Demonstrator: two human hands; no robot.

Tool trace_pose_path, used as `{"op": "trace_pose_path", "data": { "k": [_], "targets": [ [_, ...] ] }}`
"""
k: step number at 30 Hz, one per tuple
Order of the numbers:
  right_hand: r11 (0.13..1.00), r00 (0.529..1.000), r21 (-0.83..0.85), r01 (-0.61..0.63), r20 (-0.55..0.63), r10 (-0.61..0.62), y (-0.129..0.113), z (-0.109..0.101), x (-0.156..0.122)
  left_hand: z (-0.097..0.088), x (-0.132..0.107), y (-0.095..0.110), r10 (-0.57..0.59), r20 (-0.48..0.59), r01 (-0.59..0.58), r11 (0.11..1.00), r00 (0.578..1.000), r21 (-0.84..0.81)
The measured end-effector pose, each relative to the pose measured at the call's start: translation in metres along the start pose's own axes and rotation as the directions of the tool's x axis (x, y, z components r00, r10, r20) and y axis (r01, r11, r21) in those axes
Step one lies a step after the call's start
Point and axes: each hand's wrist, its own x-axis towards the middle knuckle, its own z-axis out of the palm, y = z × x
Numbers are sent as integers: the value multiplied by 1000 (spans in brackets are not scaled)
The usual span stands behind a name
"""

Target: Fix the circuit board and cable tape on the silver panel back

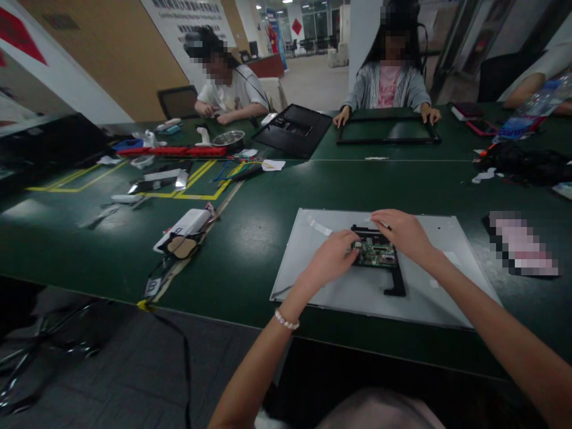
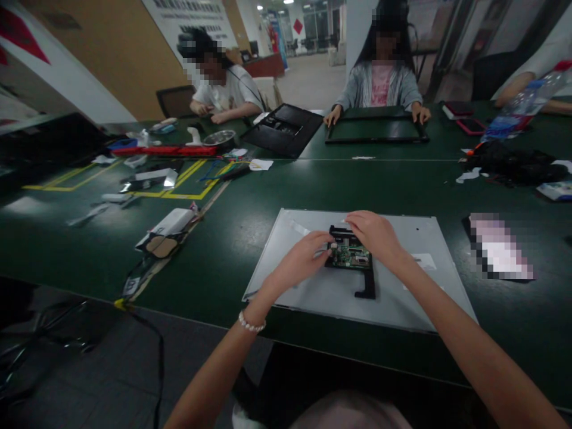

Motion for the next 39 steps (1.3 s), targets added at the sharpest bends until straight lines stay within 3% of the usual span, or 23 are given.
{"op": "trace_pose_path", "data": {
  "k": [2,4,10,21,25,27,30,32,34,36,39],
  "targets": [
    [998,999,-29,-47,12,47,14,3,1,10,2,8,157,117,-163,986,981,43],
    [995,996,-57,-82,30,84,20,8,-1,16,4,12,217,187,-234,969,958,73],
    [987,992,-127,-100,70,109,18,18,-12,19,4,7,196,229,-222,970,954,95],
    [988,997,-145,-48,48,56,16,20,-20,24,3,5,169,195,-180,983,966,43],
    [992,999,-122,-41,24,44,15,23,-21,15,2,7,172,188,-172,985,967,-17],
    [993,999,-105,-46,8,47,15,24,-22,3,2,2,139,136,-133,990,981,-53],
    [995,998,-76,-61,-23,59,16,23,-24,-18,3,-19,-27,-89,25,999,996,-25],
    [996,997,-51,-69,-45,66,16,20,-25,-30,5,-41,-181,-285,191,982,941,9],
    [997,995,-23,-71,-67,69,15,15,-26,-37,6,-66,-317,-399,356,934,860,25],
    [997,994,4,-72,-87,72,14,9,-28,-41,6,-88,-425,-390,473,880,817,31],
    [996,991,32,-78,-107,81,10,1,-34,-40,8,-108,-483,-265,512,858,835,50]
  ]
}}
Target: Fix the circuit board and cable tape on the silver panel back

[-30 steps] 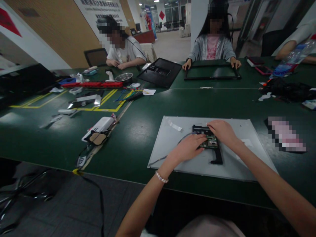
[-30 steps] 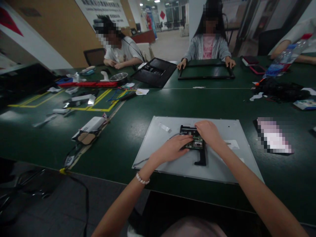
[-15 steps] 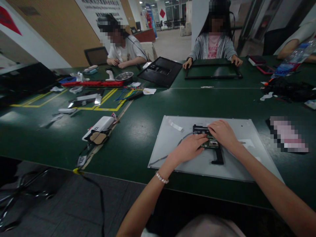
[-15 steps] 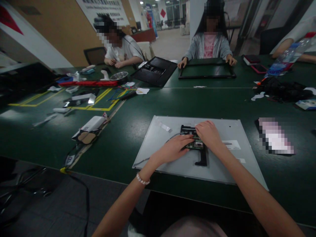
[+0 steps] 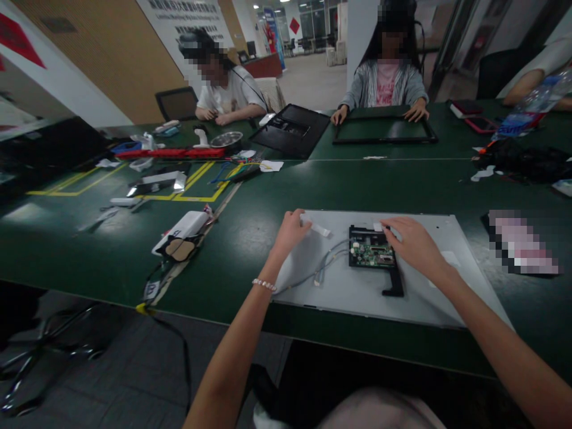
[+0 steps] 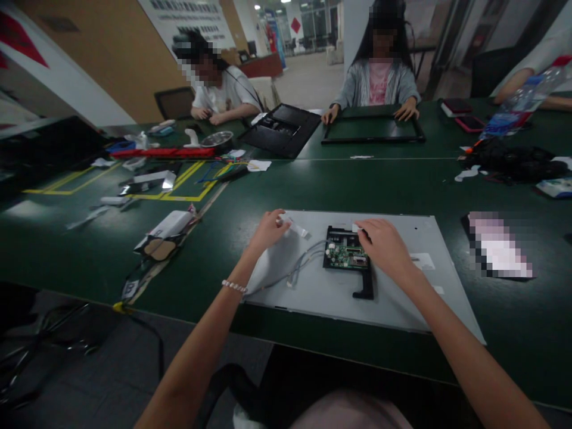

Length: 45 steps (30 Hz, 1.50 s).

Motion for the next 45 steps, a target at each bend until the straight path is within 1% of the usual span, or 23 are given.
{"op": "trace_pose_path", "data": {
  "k": [2,4,6,8,10,12,14,16,19,22,26,29,32,34,39,41,43,45],
  "targets": [
    [1000,1000,25,-14,-13,14,-2,-4,-5,3,4,-3,32,50,-33,999,998,15],
    [997,999,65,-29,-27,31,-5,-7,-11,4,6,-3,52,58,-54,998,997,29],
    [993,998,106,-42,-35,46,-7,-10,-15,3,7,-1,53,50,-53,999,997,4],
    [989,998,137,-49,-40,55,-9,-12,-19,-3,7,2,44,48,-39,994,998,-104],
    [985,997,161,-54,-47,63,-12,-15,-23,-13,4,8,23,74,-1,959,997,-282],
    [982,996,181,-54,-58,65,-18,-16,-26,-23,-2,15,18,142,46,902,990,-430],
    [979,997,199,-43,-52,55,-27,-16,-28,-31,-11,24,54,226,62,877,973,-477],
    [975,999,222,-12,-32,20,-39,-13,-31,-32,-22,31,110,291,34,894,950,-448],
    [962,996,260,80,23,-89,-61,-8,-35,-23,-35,35,183,343,-51,932,921,-360],
    [948,977,265,174,75,-200,-82,-1,-38,-12,-44,31,205,381,-95,953,902,-289],
    [933,942,220,284,115,-314,-101,10,-39,-4,-49,23,216,399,-110,956,891,-272],
    [921,916,174,348,149,-374,-107,18,-40,-3,-53,23,233,376,-138,955,897,-263],
    [914,900,152,375,175,-399,-110,25,-42,-2,-57,26,230,332,-166,963,915,-211],
    [913,895,151,380,190,-404,-111,28,-43,-1,-59,28,218,307,-169,969,927,-180],
    [914,895,162,372,201,-399,-112,29,-45,1,-64,32,204,277,-167,974,939,-150],
    [914,896,168,369,198,-398,-113,30,-45,0,-68,36,213,201,-186,972,956,-143],
    [915,897,169,367,194,-396,-113,30,-45,-3,-76,43,237,66,-230,967,969,-109],
    [915,898,164,368,192,-395,-114,32,-45,-6,-87,52,268,-66,-271,962,961,-37]
  ]
}}
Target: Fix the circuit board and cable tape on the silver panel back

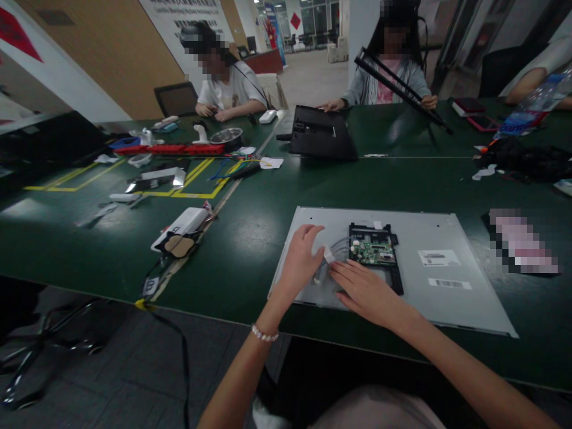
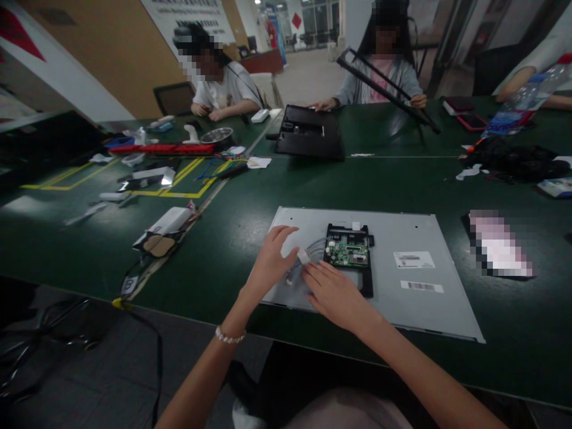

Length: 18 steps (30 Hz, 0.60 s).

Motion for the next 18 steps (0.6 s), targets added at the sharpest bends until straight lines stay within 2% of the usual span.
{"op": "trace_pose_path", "data": {
  "k": [3,5,8,10,15,18],
  "targets": [
    [1000,1000,-13,-8,-1,8,0,2,1,-4,-19,16,78,-79,-66,987,994,147],
    [1000,1000,-15,-16,-6,16,-1,4,2,-3,-33,23,132,-39,-120,967,990,225],
    [1000,1000,-2,-18,-8,18,-2,6,2,3,-48,28,148,81,-164,955,986,248],
    [1000,1000,-2,-20,-8,20,-4,7,2,8,-52,28,125,110,-148,960,986,239],
    [999,1000,-19,-29,1,29,-7,7,1,22,-53,19,98,52,-108,962,994,252],
    [1000,999,-9,-29,12,29,-7,7,0,27,-54,14,105,82,-123,956,991,268]
  ]
}}
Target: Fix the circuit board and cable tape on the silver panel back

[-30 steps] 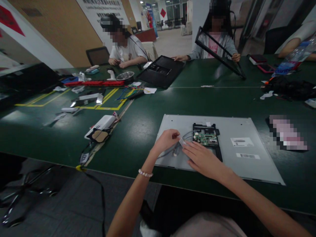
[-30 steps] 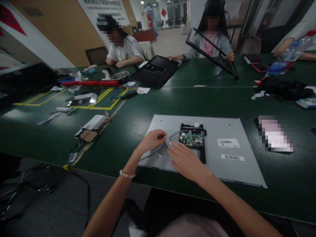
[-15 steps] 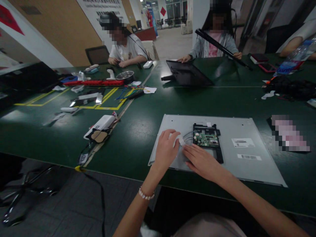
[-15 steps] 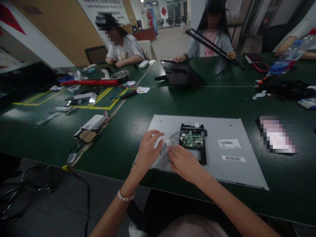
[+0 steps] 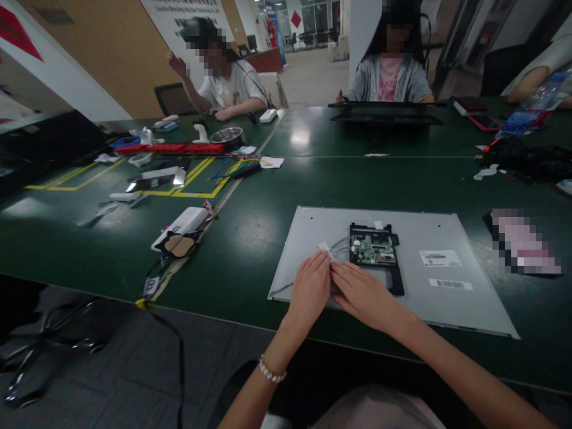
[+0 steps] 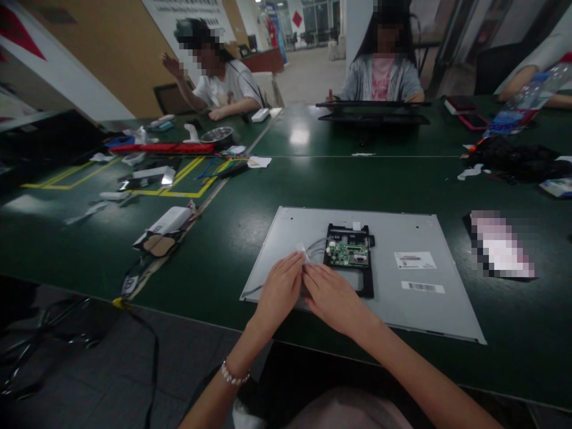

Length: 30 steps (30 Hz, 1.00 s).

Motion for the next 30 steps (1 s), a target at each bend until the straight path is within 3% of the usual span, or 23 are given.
{"op": "trace_pose_path", "data": {
  "k": [4,17,22,24,25,27,30],
  "targets": [
    [1000,1000,1,-8,19,8,-2,-1,-3,2,-1,0,4,63,-5,1000,998,21],
    [995,995,39,-93,46,92,-21,-2,-30,8,14,5,-141,35,142,990,989,-24],
    [980,988,139,-145,63,137,-20,-26,-38,7,13,3,-176,34,179,977,984,-115],
    [958,976,187,-217,35,214,-9,-43,-47,7,13,2,-191,30,193,971,981,-142],
    [939,960,208,-275,6,280,-2,-51,-53,7,12,2,-194,25,196,968,981,-155],
    [867,884,252,-429,-78,460,19,-66,-71,8,12,1,-192,8,190,964,981,-185],
    [722,697,271,-636,-200,689,56,-79,-105,9,12,0,-192,-18,182,953,981,-241]
  ]
}}
